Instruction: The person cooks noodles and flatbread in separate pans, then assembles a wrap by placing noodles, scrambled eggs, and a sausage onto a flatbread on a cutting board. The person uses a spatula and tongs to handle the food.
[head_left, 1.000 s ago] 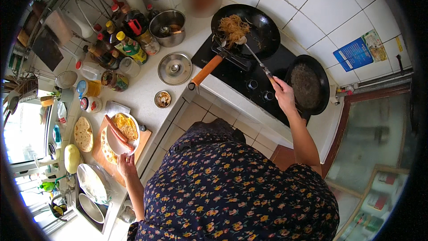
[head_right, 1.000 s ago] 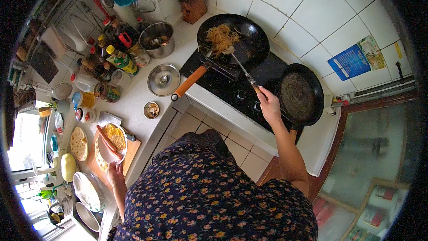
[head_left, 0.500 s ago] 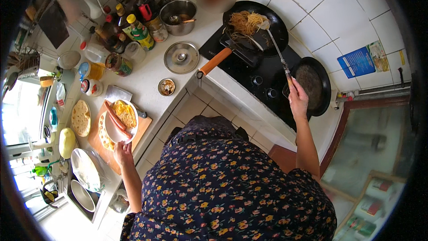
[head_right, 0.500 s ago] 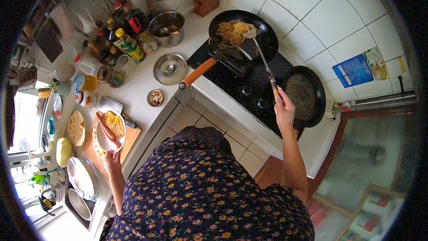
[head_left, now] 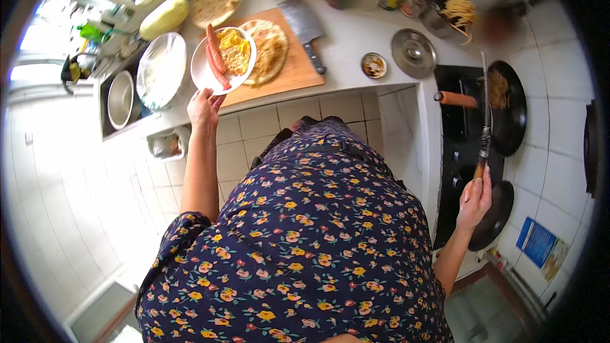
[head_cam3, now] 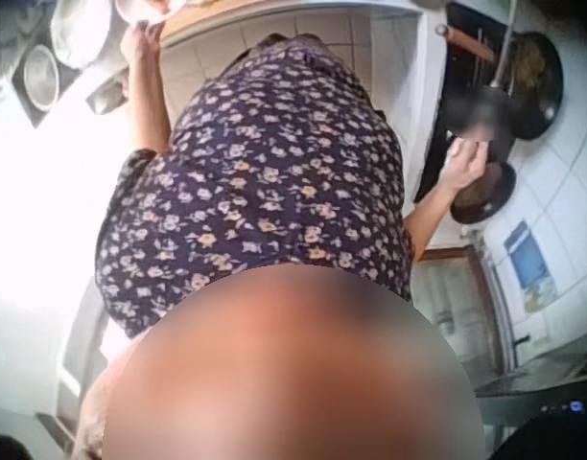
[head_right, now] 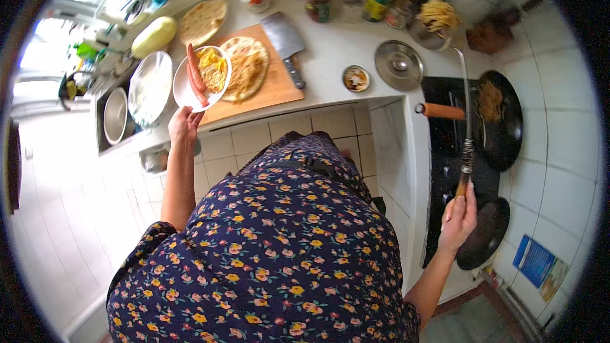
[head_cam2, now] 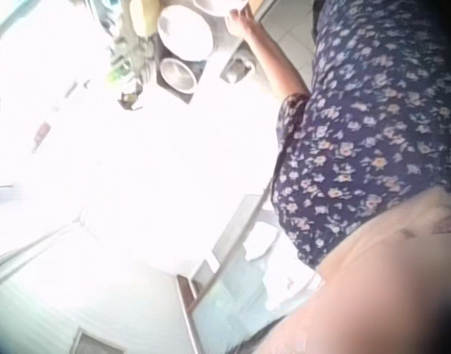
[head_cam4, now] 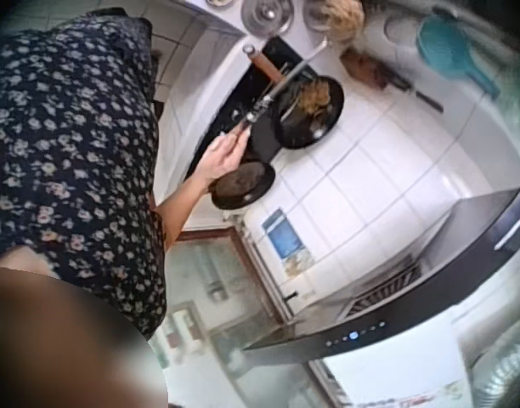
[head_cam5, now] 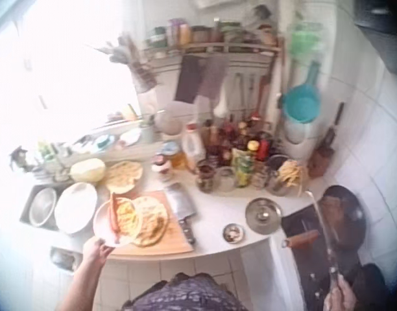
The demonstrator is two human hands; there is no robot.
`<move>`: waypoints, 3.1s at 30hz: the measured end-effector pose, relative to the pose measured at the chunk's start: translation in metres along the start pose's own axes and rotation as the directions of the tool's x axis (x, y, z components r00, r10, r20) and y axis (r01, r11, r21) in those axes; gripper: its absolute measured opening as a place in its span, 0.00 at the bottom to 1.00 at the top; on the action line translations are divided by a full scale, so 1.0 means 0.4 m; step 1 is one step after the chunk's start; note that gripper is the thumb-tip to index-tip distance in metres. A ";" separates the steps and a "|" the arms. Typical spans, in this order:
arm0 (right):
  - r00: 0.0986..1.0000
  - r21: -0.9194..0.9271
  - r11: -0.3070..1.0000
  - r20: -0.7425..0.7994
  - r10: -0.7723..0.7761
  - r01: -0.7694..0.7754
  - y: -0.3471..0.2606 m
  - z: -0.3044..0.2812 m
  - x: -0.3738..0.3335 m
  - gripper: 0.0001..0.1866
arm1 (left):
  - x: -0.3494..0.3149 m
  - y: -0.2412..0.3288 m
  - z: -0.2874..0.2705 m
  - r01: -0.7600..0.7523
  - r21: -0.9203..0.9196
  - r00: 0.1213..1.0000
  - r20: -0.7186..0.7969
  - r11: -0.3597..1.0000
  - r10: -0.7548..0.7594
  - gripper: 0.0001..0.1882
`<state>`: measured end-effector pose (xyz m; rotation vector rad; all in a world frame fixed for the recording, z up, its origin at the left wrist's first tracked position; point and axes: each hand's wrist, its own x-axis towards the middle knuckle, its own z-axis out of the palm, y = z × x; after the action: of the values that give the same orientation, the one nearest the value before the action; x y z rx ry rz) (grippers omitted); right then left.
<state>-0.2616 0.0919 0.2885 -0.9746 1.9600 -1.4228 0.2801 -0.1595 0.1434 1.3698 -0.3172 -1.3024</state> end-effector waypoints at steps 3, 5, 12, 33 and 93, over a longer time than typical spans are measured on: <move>0.982 0.063 0.998 0.188 0.019 -0.031 0.007 0.122 -0.006 0.19 | -0.020 0.037 -0.079 -0.040 -0.035 0.993 -0.111 0.999 0.036 0.10; 0.950 0.003 0.999 0.310 0.041 -0.044 0.028 0.212 0.016 0.19 | -0.019 0.046 -0.130 -0.062 -0.051 0.986 -0.159 0.997 0.053 0.10; 0.770 0.029 0.993 0.634 0.071 -0.115 0.076 0.581 0.020 0.18 | -0.017 0.049 -0.267 -0.045 -0.032 0.974 -0.225 0.998 0.037 0.13; 0.562 -0.423 0.384 0.713 -0.419 0.821 -0.041 0.672 0.029 0.20 | -0.016 -0.007 -0.320 0.048 -0.092 0.977 -0.202 0.995 -0.066 0.14; 0.603 -0.274 0.841 0.794 -0.076 0.466 -0.208 0.683 0.071 0.17 | 0.093 0.014 -0.187 0.024 0.080 0.999 0.033 0.997 -0.026 0.12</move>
<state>-0.0507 -0.1029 0.2831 -1.8169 1.5027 -0.4528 0.3559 -0.1518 0.1085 1.4233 -0.3799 -1.3475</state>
